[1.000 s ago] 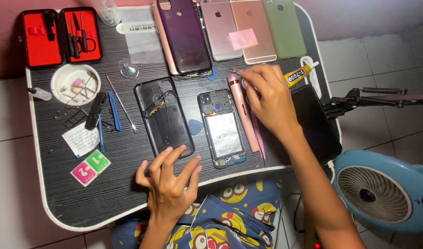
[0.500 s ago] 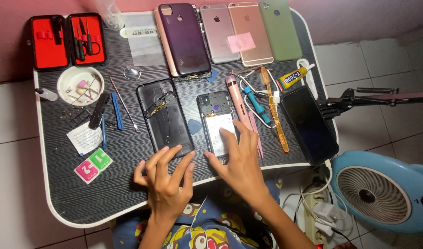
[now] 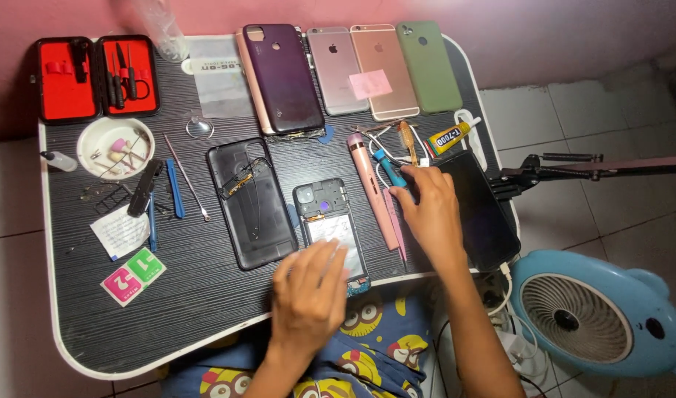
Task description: The person disassembles a smartphone by unscrewing components and removing the motherboard. They use a screwdriver and tweezers to carefully detach parts and place them on the table.
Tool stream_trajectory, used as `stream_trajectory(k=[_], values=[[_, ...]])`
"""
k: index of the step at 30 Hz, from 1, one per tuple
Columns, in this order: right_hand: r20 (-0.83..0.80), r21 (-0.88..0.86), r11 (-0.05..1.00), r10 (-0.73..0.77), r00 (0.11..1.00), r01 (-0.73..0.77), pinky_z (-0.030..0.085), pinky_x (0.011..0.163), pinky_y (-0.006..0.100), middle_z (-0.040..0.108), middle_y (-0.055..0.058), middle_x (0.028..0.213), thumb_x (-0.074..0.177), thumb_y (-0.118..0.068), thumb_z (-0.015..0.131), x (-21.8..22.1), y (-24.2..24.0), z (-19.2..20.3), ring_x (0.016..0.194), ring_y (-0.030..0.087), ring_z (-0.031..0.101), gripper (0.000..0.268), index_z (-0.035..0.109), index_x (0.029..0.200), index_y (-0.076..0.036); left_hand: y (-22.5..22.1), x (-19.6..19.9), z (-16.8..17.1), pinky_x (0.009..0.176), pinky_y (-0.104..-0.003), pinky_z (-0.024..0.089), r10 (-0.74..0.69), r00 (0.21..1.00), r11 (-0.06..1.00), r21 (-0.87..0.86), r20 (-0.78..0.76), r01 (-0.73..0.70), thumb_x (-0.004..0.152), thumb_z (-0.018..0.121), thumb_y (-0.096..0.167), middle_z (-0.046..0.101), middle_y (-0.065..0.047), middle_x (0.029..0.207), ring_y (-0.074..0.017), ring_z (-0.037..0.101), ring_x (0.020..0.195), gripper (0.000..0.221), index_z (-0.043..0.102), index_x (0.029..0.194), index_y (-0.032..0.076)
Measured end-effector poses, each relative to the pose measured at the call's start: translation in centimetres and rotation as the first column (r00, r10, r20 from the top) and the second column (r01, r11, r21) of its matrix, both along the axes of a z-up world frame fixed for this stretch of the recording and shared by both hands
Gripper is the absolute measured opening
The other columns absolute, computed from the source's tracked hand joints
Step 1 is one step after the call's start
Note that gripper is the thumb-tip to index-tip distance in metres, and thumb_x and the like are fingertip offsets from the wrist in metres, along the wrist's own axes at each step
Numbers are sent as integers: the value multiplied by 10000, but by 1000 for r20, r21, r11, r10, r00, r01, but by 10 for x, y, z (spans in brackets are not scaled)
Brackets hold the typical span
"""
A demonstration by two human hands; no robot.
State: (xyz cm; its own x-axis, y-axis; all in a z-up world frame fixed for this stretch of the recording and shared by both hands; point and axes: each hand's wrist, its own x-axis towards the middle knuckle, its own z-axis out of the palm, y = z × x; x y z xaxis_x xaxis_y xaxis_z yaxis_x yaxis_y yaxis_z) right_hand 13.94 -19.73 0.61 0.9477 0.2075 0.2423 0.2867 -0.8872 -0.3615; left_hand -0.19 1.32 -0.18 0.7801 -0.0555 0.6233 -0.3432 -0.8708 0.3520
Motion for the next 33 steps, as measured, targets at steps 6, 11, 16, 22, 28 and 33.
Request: stream_trajectory(k=[6,11,16,22,28,33], values=[[-174,87,996,-3,985,18,469,830,356,693,70,964,958,-212,695,8,12,50,850,218,618,311,745,1242,-94,-26,24,12,1005,-364,457,11,988,994,-103,-157,-27,1003,632,286,661,-139,1369,-260,586,1313,431,642,1322,-4],[-79,493,868,-29,996,64,470,949,285,627,95,1100,1048,-85,633,2,10,82,974,146,577,481,461,1497,-93,-24,31,2,953,-359,415,149,968,988,-3,-201,-152,1012,564,424,652,-130,1389,-239,581,1321,529,633,1346,19],[120,782,616,-5,993,-91,574,1212,396,579,166,1248,1166,90,584,3,35,53,1327,311,690,769,128,1691,-237,-25,31,-2,912,-354,286,252,940,965,127,-228,-228,998,535,534,654,-60,1405,-148,578,1302,582,652,1363,97],[201,748,631,81,976,-206,583,1012,349,588,192,1254,1032,100,679,-2,70,35,1054,256,667,695,290,1537,-177,-25,31,-1,900,-399,263,345,914,928,226,-215,-297,981,503,611,634,46,1424,-55,539,1310,596,666,1345,169],[159,741,652,68,985,-164,613,927,327,526,210,1297,989,112,691,-8,76,39,1063,250,650,684,279,1462,-162,-28,31,-2,961,-392,232,385,907,899,291,-170,-327,976,509,650,638,64,1410,-43,550,1291,609,680,1327,182],[178,707,686,66,982,-174,625,919,330,492,197,1322,977,118,714,-7,73,35,1052,264,674,687,296,1437,-174,-30,31,-6,1017,-406,225,380,910,908,256,-168,-332,977,505,652,649,53,1412,-50,568,1287,621,691,1327,174]])
